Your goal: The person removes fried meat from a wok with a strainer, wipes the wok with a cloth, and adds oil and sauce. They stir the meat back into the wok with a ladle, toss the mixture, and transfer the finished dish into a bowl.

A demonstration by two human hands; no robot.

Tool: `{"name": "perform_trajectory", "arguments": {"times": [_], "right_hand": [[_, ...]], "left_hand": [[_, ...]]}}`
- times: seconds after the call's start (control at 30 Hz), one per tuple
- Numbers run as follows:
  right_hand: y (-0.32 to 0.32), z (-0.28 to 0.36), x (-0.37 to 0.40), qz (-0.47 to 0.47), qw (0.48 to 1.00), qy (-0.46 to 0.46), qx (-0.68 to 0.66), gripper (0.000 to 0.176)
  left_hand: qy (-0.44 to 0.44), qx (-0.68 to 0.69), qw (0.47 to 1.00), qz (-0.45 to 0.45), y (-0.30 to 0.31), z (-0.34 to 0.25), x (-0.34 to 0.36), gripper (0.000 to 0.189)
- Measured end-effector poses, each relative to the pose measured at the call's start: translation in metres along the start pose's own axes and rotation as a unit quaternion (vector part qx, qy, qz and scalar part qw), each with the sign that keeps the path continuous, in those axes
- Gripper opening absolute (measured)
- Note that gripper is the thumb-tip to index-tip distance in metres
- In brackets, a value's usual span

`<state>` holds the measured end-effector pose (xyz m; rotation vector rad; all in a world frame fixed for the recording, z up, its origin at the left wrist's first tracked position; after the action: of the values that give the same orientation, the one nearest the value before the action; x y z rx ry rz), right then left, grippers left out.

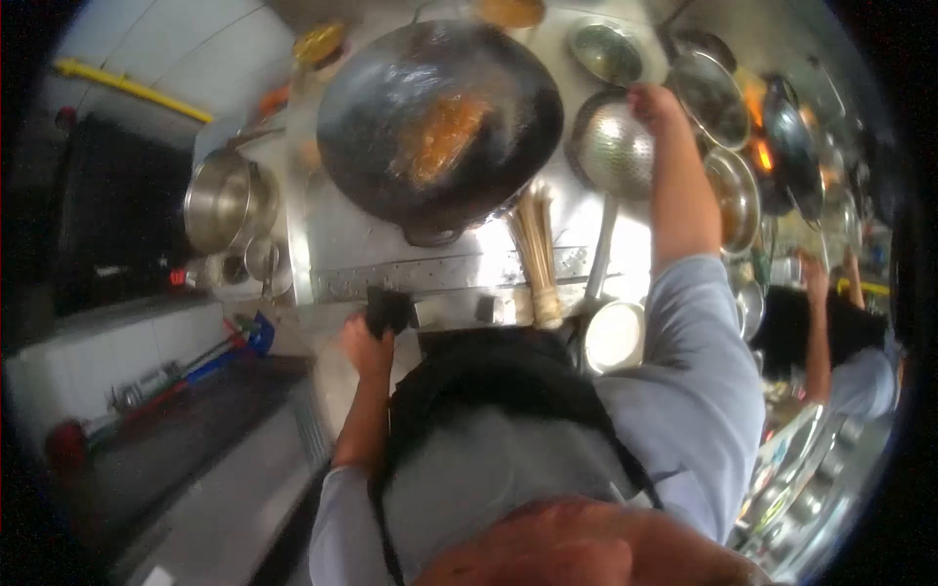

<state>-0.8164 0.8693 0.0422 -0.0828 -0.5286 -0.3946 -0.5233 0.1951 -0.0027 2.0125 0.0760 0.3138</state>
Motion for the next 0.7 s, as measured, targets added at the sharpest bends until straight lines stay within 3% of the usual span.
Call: {"name": "perform_trajectory", "arguments": {"times": [0.07, 0.2, 0.27, 0.4, 0.47, 0.53, 0.6, 0.67, 0.7], "right_hand": [[-0.021, 0.01, 0.029, 0.096, 0.948, -0.071, -0.296, 0.015], [-0.006, 0.015, 0.063, -0.015, 0.965, -0.009, -0.261, 0.014], [-0.007, 0.012, 0.076, 0.112, 0.961, -0.02, -0.252, 0.011], [-0.006, 0.008, 0.149, 0.104, 0.972, -0.008, -0.212, 0.012], [-0.018, 0.011, 0.203, 0.104, 0.976, 0.022, -0.191, 0.012], [-0.029, 0.016, 0.26, 0.008, 0.988, 0.038, -0.15, 0.013], [-0.039, 0.013, 0.301, 0.023, 0.986, 0.057, -0.152, 0.012], [-0.066, 0.01, 0.342, 0.082, 0.981, 0.048, -0.169, 0.012], [-0.07, 0.009, 0.357, 0.058, 0.987, 0.047, -0.141, 0.016]], "left_hand": [[-0.113, 0.062, 0.991, -0.024, -0.019, -0.005, 0.006, 0.071], [-0.145, 0.005, 0.989, 0.012, -0.018, -0.011, 0.014, 0.075], [-0.151, 0.008, 0.988, 0.031, -0.007, -0.014, 0.018, 0.072], [-0.15, 0.027, 0.985, 0.085, 0.009, -0.025, -0.003, 0.06], [-0.288, 0.109, 0.951, -0.021, 0.04, -0.075, -0.013, 0.051], [-0.438, 0.212, 0.871, -0.065, 0.077, -0.148, -0.013, 0.051], [-0.488, 0.147, 0.86, -0.018, 0.117, -0.22, -0.004, 0.054], [-0.501, 0.158, 0.851, 0.015, 0.059, -0.23, -0.022, 0.058], [-0.506, 0.161, 0.847, 0.018, 0.054, -0.234, -0.024, 0.058]]}}
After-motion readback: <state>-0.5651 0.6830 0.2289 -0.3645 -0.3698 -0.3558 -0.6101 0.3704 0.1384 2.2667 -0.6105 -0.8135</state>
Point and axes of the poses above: each hand's wrist, its own x-axis away from the middle knuckle, its own y-axis out of the back of the hand, z = x × y, the point moved 8 cm from there along -x, towards the middle knuckle, and after that the axes turned 8 degrees about x, right-handed, at the moved point
